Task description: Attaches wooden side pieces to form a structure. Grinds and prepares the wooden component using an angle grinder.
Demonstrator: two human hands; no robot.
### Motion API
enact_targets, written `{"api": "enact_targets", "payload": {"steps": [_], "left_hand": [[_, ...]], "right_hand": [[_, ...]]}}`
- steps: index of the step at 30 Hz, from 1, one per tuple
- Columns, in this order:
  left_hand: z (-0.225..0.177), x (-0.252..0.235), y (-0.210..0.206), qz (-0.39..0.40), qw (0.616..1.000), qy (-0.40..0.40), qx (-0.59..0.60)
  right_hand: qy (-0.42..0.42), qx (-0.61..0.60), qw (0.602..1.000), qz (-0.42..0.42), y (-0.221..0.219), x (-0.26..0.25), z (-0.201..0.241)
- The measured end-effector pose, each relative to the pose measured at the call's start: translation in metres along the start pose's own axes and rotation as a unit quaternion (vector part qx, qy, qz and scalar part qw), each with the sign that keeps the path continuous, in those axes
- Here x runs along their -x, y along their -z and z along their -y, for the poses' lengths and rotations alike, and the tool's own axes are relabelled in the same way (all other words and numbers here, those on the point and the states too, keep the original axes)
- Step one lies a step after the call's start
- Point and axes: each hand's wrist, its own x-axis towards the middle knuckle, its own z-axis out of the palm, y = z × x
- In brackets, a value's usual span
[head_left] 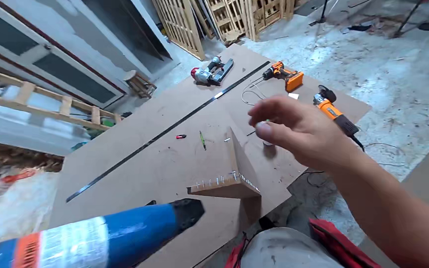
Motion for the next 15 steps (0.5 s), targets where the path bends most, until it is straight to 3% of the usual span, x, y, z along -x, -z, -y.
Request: {"api": "enact_targets", "payload": {"steps": [4,7,9,12,15], "left_hand": [[-0.024,-0.044,0.004,0.032,0.997,0.008,-0.064],[-0.055,-0.082,-0.005,0.078,0.977,-0.008,-0.199],[-0.056,-0.092,0.0,0.122,0.968,0.0,-0.221],[-0.05,-0.094,0.006,0.152,0.968,0.022,-0.2],[-0.056,-0.095,0.005,0.168,0.962,0.05,-0.207]], "right_hand": [[-0.103,-0.081,0.969,0.208,-0.011,-0.057,-0.052],[-0.101,-0.181,0.911,0.356,-0.026,-0.083,-0.07],[-0.066,-0.227,0.874,0.425,-0.035,-0.093,-0.077],[-0.019,-0.259,0.834,0.486,-0.048,-0.097,-0.083],[0.012,-0.309,0.817,0.486,-0.061,-0.096,-0.087]]}}
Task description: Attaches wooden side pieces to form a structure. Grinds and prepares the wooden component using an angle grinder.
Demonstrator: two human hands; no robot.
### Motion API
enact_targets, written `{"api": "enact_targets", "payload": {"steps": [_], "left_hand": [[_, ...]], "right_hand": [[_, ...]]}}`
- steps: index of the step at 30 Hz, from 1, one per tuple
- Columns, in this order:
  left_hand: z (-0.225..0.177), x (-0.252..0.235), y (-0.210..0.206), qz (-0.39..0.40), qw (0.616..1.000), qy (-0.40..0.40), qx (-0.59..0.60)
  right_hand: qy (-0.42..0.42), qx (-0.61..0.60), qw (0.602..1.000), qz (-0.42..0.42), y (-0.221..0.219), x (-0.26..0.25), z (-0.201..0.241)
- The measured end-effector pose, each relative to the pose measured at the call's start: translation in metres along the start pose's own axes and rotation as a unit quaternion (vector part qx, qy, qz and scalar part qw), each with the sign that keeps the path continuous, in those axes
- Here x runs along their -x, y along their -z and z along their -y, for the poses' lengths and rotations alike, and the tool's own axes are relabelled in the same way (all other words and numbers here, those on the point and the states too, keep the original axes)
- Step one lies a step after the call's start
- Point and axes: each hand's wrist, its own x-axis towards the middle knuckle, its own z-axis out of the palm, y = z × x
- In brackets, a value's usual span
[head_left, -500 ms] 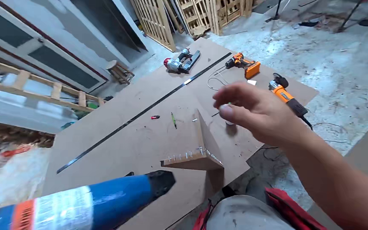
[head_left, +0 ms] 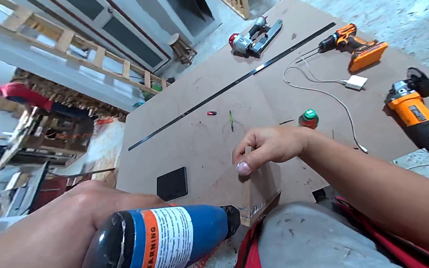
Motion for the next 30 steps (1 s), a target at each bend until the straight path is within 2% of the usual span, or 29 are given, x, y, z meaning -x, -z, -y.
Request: {"api": "enact_targets", "payload": {"steps": [7,13,17,23,30], "left_hand": [[0.032,0.012,-0.007,-0.036,0.999,0.002,0.017],[0.021,0.005,-0.004,-0.037,0.999,0.017,0.007],[0.031,0.007,-0.003,-0.031,0.999,0.028,-0.01],[0.018,0.006,-0.004,-0.006,0.999,0.052,-0.002],[0.026,0.003,-0.005,-0.014,0.999,0.034,-0.038]], "right_hand": [[0.047,-0.002,0.997,-0.057,-0.003,-0.002,-0.012],[0.037,0.005,0.997,-0.072,-0.006,-0.002,-0.011],[0.035,0.014,0.996,-0.084,-0.007,-0.001,-0.01],[0.071,0.0,0.993,-0.09,-0.01,-0.001,-0.012],[0.058,-0.001,0.994,-0.097,-0.01,0.0,-0.01]]}}
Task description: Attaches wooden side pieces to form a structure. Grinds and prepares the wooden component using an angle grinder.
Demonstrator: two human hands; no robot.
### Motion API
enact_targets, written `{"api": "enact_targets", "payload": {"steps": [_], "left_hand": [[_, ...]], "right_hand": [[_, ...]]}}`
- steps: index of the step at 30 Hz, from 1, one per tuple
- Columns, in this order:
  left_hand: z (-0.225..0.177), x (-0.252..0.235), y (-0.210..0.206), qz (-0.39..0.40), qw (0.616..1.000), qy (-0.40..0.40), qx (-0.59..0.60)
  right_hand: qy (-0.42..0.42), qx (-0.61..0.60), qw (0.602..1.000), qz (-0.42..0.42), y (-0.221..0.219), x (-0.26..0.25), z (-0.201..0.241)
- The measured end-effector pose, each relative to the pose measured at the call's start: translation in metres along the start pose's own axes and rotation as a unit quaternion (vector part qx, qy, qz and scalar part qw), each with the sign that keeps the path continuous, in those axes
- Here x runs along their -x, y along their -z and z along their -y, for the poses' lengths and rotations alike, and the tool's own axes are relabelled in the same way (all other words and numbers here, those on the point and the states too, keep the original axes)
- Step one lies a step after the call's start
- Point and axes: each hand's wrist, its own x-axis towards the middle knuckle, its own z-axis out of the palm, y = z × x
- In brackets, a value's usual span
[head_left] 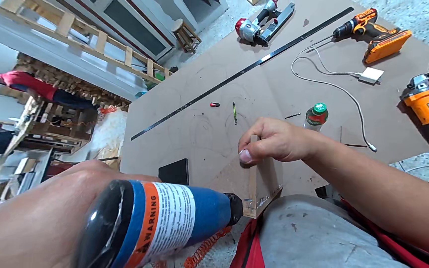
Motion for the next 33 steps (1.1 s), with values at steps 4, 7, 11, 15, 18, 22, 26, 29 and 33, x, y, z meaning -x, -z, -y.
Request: {"api": "enact_targets", "payload": {"steps": [4,7,11,15,18,22,26,29,33], "left_hand": [[-0.037,0.01,-0.007,-0.103,0.981,0.069,0.15],[-0.084,0.01,-0.015,-0.207,0.93,0.111,0.283],[-0.034,0.049,-0.021,-0.204,0.949,0.083,0.224],[-0.031,0.054,-0.028,-0.172,0.967,0.098,0.161],[-0.033,0.049,-0.03,-0.182,0.969,0.099,0.137],[-0.034,0.048,-0.029,-0.153,0.979,0.097,0.091],[-0.04,0.046,-0.029,-0.134,0.984,0.084,0.079],[-0.04,0.045,-0.027,-0.11,0.99,0.054,0.071],[-0.038,0.047,-0.026,-0.089,0.991,0.077,0.056]], "right_hand": [[-0.014,0.013,1.0,-0.006,0.0,0.004,0.003],[-0.012,0.005,0.999,-0.033,-0.008,0.013,0.003],[-0.007,0.021,0.993,-0.118,-0.031,0.034,0.002],[0.009,0.06,0.977,-0.204,-0.055,0.046,0.0],[0.038,0.083,0.98,-0.174,-0.062,0.049,0.0],[0.07,0.089,0.986,-0.125,-0.065,0.052,-0.005],[0.069,0.081,0.99,-0.093,-0.065,0.052,-0.004],[0.069,0.055,0.994,-0.067,-0.064,0.049,-0.003],[0.067,0.057,0.996,-0.025,-0.063,0.043,-0.001]]}}
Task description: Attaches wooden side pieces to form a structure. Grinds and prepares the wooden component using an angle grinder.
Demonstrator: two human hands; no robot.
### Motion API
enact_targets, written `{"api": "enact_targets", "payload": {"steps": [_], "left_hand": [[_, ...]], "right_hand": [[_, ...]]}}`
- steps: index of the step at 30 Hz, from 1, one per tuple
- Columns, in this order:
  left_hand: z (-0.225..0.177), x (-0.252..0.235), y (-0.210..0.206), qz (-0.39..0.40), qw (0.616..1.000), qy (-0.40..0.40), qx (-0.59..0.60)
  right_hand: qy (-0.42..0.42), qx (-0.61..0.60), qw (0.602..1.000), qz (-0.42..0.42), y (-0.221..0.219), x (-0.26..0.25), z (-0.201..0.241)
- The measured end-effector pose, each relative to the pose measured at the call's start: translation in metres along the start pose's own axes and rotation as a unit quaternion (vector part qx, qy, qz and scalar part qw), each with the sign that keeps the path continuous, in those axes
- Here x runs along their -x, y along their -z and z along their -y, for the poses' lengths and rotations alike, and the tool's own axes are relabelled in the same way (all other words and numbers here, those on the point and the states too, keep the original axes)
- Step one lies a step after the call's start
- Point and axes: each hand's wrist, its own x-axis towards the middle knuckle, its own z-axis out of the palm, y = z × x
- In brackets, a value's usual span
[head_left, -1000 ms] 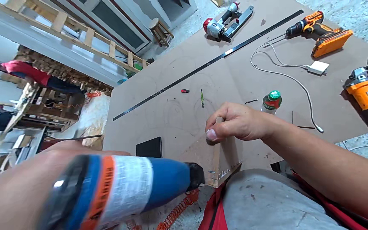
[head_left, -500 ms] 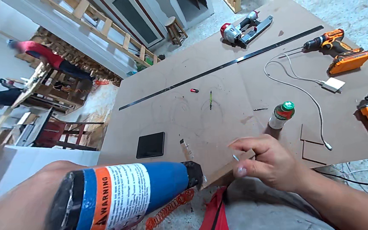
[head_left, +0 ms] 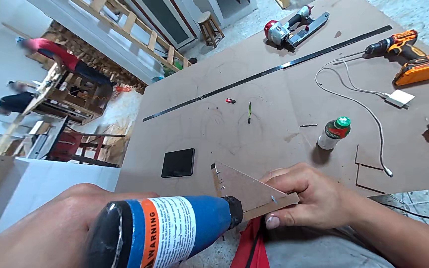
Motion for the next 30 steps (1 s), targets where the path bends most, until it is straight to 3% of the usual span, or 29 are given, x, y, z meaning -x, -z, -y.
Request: {"api": "enact_targets", "payload": {"steps": [24,30], "left_hand": [[-0.009,-0.014,0.006,0.008,1.0,0.002,0.001],[0.002,-0.014,0.006,0.05,0.999,-0.004,-0.005]], "right_hand": [[0.04,0.048,0.998,-0.02,-0.016,0.013,-0.003],[0.043,0.038,0.998,-0.012,-0.018,0.015,-0.002]]}}
